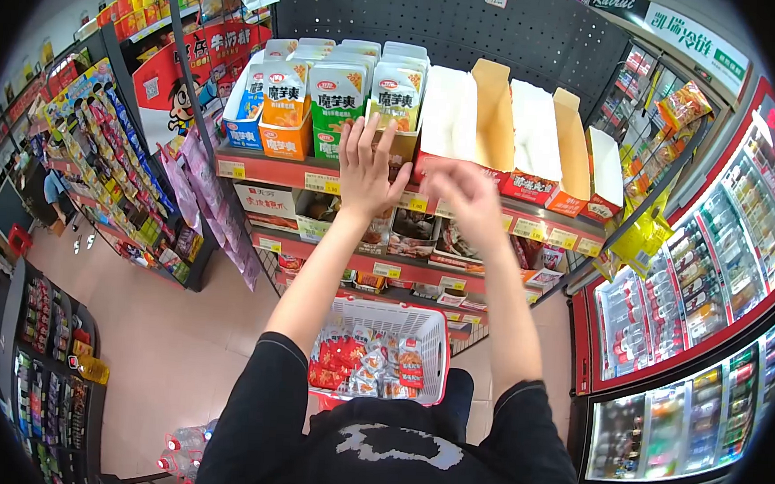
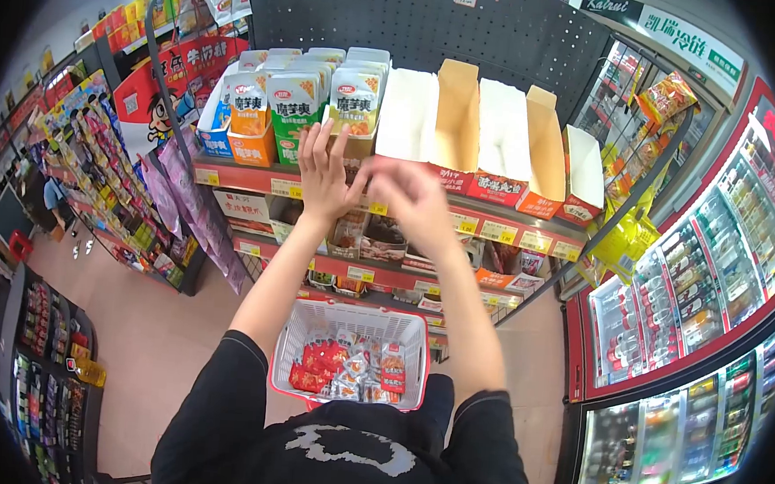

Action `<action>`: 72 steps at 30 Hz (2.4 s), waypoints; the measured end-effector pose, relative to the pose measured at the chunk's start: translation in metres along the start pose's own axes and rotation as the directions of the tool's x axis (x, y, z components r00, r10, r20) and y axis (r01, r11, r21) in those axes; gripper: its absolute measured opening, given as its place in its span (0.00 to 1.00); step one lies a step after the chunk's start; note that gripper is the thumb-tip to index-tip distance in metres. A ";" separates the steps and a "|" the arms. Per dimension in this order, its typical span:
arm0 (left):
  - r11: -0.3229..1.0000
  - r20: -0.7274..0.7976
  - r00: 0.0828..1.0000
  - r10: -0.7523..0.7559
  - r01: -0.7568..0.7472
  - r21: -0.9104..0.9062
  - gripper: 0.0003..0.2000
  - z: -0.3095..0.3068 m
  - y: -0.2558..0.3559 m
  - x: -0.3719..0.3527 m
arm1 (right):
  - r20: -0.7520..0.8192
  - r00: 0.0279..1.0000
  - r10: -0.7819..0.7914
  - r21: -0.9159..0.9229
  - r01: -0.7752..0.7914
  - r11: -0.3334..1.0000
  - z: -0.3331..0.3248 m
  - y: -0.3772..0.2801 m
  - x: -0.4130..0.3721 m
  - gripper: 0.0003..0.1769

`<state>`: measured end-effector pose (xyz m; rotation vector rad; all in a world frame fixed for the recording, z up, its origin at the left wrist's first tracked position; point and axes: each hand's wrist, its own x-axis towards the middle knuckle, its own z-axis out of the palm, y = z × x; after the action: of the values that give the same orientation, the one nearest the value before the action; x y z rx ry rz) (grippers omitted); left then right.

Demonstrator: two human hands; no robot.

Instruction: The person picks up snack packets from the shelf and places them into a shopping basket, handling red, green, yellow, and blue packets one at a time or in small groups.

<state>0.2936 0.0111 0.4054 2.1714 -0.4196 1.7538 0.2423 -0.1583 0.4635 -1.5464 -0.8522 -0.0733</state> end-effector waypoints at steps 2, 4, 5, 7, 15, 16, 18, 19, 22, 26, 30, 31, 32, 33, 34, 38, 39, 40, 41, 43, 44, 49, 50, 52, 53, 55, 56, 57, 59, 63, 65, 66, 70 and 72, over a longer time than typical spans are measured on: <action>0.999 0.036 0.999 0.005 -0.007 0.049 0.31 -0.002 0.000 -0.001 | -0.111 0.963 -0.244 -0.337 0.194 0.921 -0.010 -0.008 0.044 0.18; 0.999 0.033 0.999 0.004 -0.006 0.038 0.31 -0.003 0.001 -0.001 | -0.035 0.898 -0.439 -0.600 0.333 0.728 -0.019 -0.005 0.085 0.23; 1.000 0.039 0.999 -0.001 0.000 0.031 0.31 -0.004 0.001 -0.001 | -0.029 0.899 -0.437 -0.642 0.319 0.698 -0.021 0.002 0.103 0.25; 1.000 0.037 0.999 -0.003 0.002 0.020 0.31 -0.005 0.001 0.000 | -0.019 0.900 -0.435 -0.717 0.291 0.633 -0.019 0.020 0.129 0.28; 0.999 0.046 0.999 -0.009 0.008 0.032 0.30 -0.004 0.001 -0.001 | -0.075 0.866 -0.495 -0.783 0.256 0.567 0.000 0.023 0.116 0.29; 1.000 0.043 0.999 -0.014 0.013 0.027 0.30 -0.004 0.001 -0.001 | -0.059 0.881 -0.469 -0.749 0.272 0.605 -0.001 0.021 0.114 0.27; 1.000 0.040 0.999 -0.025 0.024 0.015 0.29 -0.005 0.002 -0.001 | -0.023 0.910 -0.415 -0.674 0.292 0.679 -0.003 0.018 0.110 0.24; 1.000 0.035 0.999 -0.024 0.023 0.019 0.29 -0.005 0.002 -0.001 | -0.039 0.904 -0.425 -0.645 0.302 0.702 -0.003 0.017 0.109 0.21; 1.000 0.012 1.000 -0.016 0.016 0.018 0.29 -0.007 0.004 0.000 | -0.116 0.923 -0.367 -0.508 0.263 0.821 -0.003 0.018 0.105 0.16; 0.999 -0.067 0.998 0.014 -0.017 -0.041 0.28 -0.004 0.002 -0.002 | -0.284 0.929 -0.237 -0.244 0.169 0.955 0.001 0.026 0.093 0.11; 0.994 -0.111 0.994 0.014 -0.026 -0.108 0.26 0.003 -0.003 -0.005 | -0.421 0.859 -0.292 -0.104 0.274 0.956 0.014 0.029 0.085 0.08; 0.993 -0.113 0.993 0.018 -0.031 -0.112 0.26 0.003 -0.003 -0.005 | -0.451 0.846 -0.285 -0.074 0.283 0.956 0.015 0.029 0.086 0.08; 0.993 -0.115 0.993 0.022 -0.035 -0.114 0.26 0.002 -0.003 -0.005 | -0.479 0.833 -0.277 -0.043 0.294 0.955 0.016 0.029 0.088 0.08; 0.994 -0.110 0.994 0.023 -0.034 -0.105 0.25 -0.001 -0.001 -0.003 | -0.495 0.805 -0.326 -0.140 0.296 0.945 0.015 0.022 0.088 0.09; 0.994 -0.108 0.994 0.025 -0.036 -0.104 0.25 -0.001 -0.002 -0.003 | -0.481 0.777 -0.406 -0.202 0.352 0.914 0.015 0.015 0.089 0.09; 0.992 -0.094 0.995 0.021 -0.033 -0.120 0.25 0.002 -0.004 -0.006 | -0.450 0.627 -0.635 -0.411 0.486 0.771 0.010 -0.010 0.092 0.10; 0.991 -0.102 0.995 0.017 -0.030 -0.129 0.26 0.003 -0.005 -0.006 | -0.465 0.582 -0.667 -0.458 0.487 0.744 0.009 -0.021 0.091 0.09; 0.990 -0.111 0.994 0.010 -0.026 -0.137 0.26 0.004 -0.005 -0.007 | -0.475 0.537 -0.698 -0.503 0.485 0.715 0.008 -0.031 0.090 0.09; 0.990 -0.129 0.991 0.027 -0.045 -0.137 0.27 0.005 -0.006 -0.007 | -0.568 0.529 -0.630 -0.402 0.490 0.774 0.007 -0.039 0.089 0.07; 0.987 -0.132 0.991 0.000 -0.021 -0.162 0.24 0.000 -0.005 -0.004 | -0.651 0.524 -0.549 -0.301 0.486 0.820 0.001 -0.053 0.082 0.06; 0.984 -0.131 0.991 -0.014 -0.009 -0.177 0.23 -0.002 -0.004 -0.004 | -0.667 0.536 -0.517 -0.236 0.506 0.829 -0.003 -0.057 0.077 0.06; 0.866 -0.138 0.946 -0.295 0.204 -0.456 0.20 -0.002 -0.001 -0.027 | -0.599 0.779 -0.184 0.221 0.382 0.897 -0.007 -0.054 0.033 0.11; 0.855 -0.176 0.915 -0.364 0.254 -0.452 0.21 -0.014 0.009 -0.028 | -0.559 0.817 -0.139 0.311 0.362 0.879 -0.005 -0.053 0.024 0.11; 0.742 -0.047 0.914 -0.404 0.298 -0.600 0.21 -0.045 0.019 -0.031 | -0.490 0.872 -0.012 0.422 0.249 0.872 -0.001 -0.052 0.000 0.11; 0.473 0.136 0.871 -0.473 0.381 -0.794 0.22 -0.066 0.032 -0.025 | -0.496 0.867 0.046 0.454 0.213 0.865 0.004 -0.053 -0.009 0.09; -0.194 0.516 0.747 -0.419 0.482 -0.855 0.23 -0.103 0.054 -0.016 | -0.461 0.881 0.106 0.440 0.123 0.890 -0.003 -0.019 -0.025 0.05; -0.287 0.623 0.733 -0.273 0.556 -0.780 0.27 -0.110 0.051 -0.024 | -0.442 0.885 0.145 0.435 0.070 0.898 -0.003 -0.004 -0.035 0.07; -0.212 0.686 0.700 -0.197 0.653 -0.727 0.29 -0.118 0.053 -0.030 | -0.505 0.842 0.189 0.456 0.075 0.887 0.018 -0.020 -0.040 0.11; -0.207 0.829 0.560 0.013 0.812 -0.545 0.36 -0.129 0.057 -0.048 | -0.474 0.862 0.178 0.254 -0.059 0.965 0.012 0.024 -0.064 0.10; -0.228 0.975 0.216 0.051 0.953 -0.199 0.46 -0.119 0.069 -0.123 | -0.536 0.834 0.132 0.033 -0.135 0.990 0.047 0.058 -0.100 0.10; -0.231 0.993 0.110 0.033 0.968 -0.100 0.47 -0.118 0.077 -0.146 | -0.541 0.833 0.117 -0.109 -0.207 0.972 0.056 0.082 -0.119 0.11; -0.313 0.997 0.077 0.012 0.947 -0.070 0.46 -0.122 0.084 -0.155 | -0.545 0.824 0.156 -0.121 -0.261 0.958 0.061 0.083 -0.127 0.11; -0.480 0.993 -0.115 0.036 0.869 0.118 0.37 -0.122 0.097 -0.207 | -0.522 0.800 0.295 -0.057 -0.378 0.924 0.071 0.118 -0.158 0.09; -0.496 0.990 -0.136 0.025 0.858 0.131 0.31 -0.123 0.104 -0.235 | -0.458 0.776 0.435 0.034 -0.473 0.880 0.071 0.141 -0.179 0.10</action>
<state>0.0938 -0.0250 0.2064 1.0296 0.0678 -0.5998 0.1594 -0.1669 0.2393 -1.6843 -0.0880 -0.1125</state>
